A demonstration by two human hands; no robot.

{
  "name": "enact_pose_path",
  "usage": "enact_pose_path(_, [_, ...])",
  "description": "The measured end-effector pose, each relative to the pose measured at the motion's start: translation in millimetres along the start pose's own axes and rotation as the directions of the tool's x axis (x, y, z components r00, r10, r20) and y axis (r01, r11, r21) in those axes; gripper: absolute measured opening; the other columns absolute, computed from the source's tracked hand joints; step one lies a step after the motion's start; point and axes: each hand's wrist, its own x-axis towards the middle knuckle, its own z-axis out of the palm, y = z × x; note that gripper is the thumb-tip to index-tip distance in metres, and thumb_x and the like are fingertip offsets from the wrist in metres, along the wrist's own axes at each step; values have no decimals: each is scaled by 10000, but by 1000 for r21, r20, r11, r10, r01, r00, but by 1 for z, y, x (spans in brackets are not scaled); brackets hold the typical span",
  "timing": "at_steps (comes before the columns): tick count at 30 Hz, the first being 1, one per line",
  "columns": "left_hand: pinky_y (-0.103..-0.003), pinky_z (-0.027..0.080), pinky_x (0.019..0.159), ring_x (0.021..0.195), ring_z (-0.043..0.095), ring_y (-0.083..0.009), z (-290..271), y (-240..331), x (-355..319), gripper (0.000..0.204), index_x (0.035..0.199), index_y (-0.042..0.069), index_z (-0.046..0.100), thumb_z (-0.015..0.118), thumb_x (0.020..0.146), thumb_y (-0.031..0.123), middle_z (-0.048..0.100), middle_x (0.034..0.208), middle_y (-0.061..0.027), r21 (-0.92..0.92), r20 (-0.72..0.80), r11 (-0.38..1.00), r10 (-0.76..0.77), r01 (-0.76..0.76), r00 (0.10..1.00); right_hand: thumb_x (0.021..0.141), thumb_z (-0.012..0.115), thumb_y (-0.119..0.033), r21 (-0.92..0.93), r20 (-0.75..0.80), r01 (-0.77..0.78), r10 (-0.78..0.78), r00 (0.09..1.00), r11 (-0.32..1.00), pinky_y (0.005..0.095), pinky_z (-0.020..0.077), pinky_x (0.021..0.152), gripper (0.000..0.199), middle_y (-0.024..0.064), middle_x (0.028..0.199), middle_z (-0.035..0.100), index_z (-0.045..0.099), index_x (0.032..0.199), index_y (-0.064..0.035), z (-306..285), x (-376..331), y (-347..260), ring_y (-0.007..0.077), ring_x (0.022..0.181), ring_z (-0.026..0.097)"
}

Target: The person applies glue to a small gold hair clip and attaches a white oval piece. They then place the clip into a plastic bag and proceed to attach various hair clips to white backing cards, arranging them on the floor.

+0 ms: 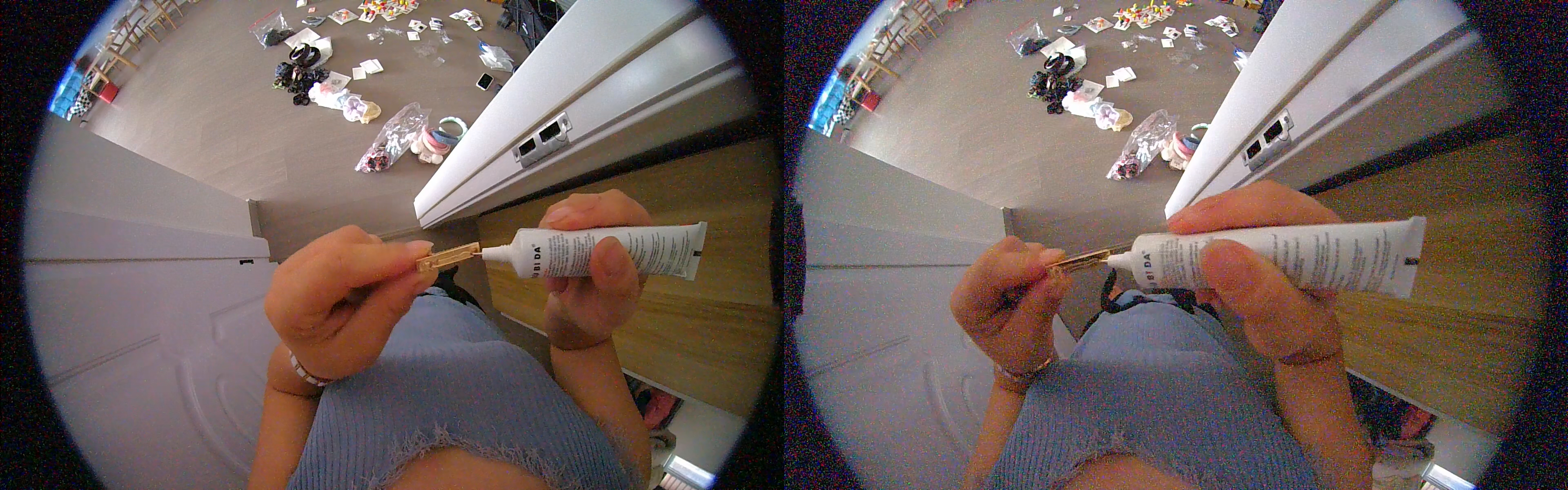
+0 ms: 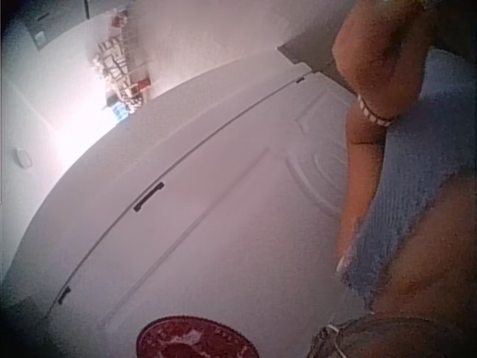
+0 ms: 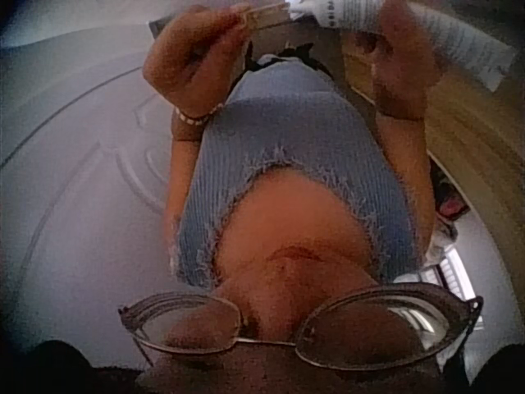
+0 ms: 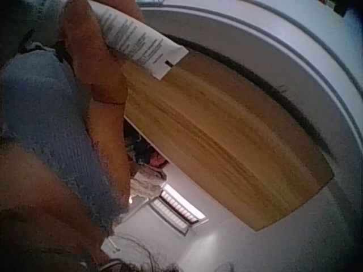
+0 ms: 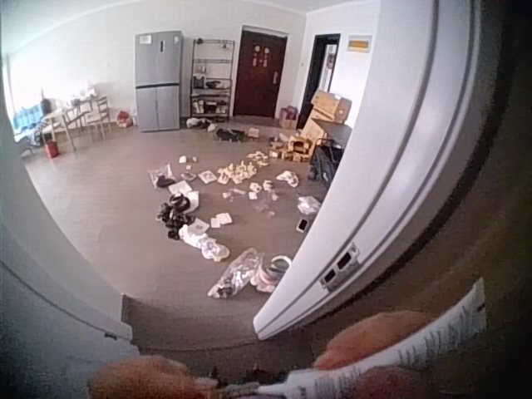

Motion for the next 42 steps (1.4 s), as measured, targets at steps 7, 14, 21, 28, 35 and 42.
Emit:
enact_pose_path(7, [-191, 305, 433, 508, 454, -64, -3, -1, -1, 185, 864, -11, 628, 664, 687, -50, 543, 617, -43, -92, -9, 995, -34, 33, 999, 824, 438, -550, 320, -139, 122, -81, 987, 940, 209, 291, 338, 579, 53, 613, 501, 411, 1148, -71, -8, 5, 19, 91, 396, 375])
enact_pose_path(14, [-171, 293, 439, 523, 451, -43, -2, -1, -2, 181, 874, -8, 628, 661, 699, -40, 550, 643, -32, -204, -27, 977, -67, 60, 997, 729, 663, -146, 289, 5, 114, -120, 993, 951, 284, 492, 561, 691, 149, 861, 588, 269, 1297, -122, 7, -4, 30, 199, 701, 584])
enact_pose_path(21, [-170, 314, 453, 536, 465, -44, 2, 2, -3, 186, 896, -8, 625, 652, 714, -33, 560, 665, -39, -227, -13, 969, -106, 100, 994, 648, 693, 79, 427, 219, 244, -362, 906, 871, 334, 526, 677, 795, 177, 936, 572, 244, 1276, -113, 25, 3, 47, 237, 831, 609])
enact_pose_path(28, [-171, 320, 459, 541, 454, -36, -1, 3, -3, 222, 934, -5, 619, 656, 716, -27, 547, 679, -13, -140, 20, 984, -104, 106, 994, 656, 667, 119, 361, 179, 333, -415, 892, 871, 337, 530, 659, 736, 161, 883, 580, 258, 1231, -91, 31, -1, 47, 233, 787, 622])
enact_pose_path(35, [-161, 310, 467, 555, 428, -11, 2, 8, -4, 250, 958, -3, 614, 658, 714, -29, 544, 702, 21, -187, -14, 962, -206, 200, 978, 667, 693, 70, 181, 153, 470, -497, 854, 864, 306, 526, 638, 689, 157, 878, 605, 282, 1192, -104, 33, -2, 51, 216, 774, 635])
enact_pose_path(42, [-156, 316, 484, 579, 432, -9, 8, 9, -5, 235, 961, 0, 615, 646, 729, -16, 542, 719, 24, -249, -33, 930, -287, 270, 957, 669, 708, 34, 62, 128, 568, -571, 811, 821, 300, 526, 598, 655, 146, 828, 629, 320, 1177, -110, 31, 0, 50, 213, 734, 643])
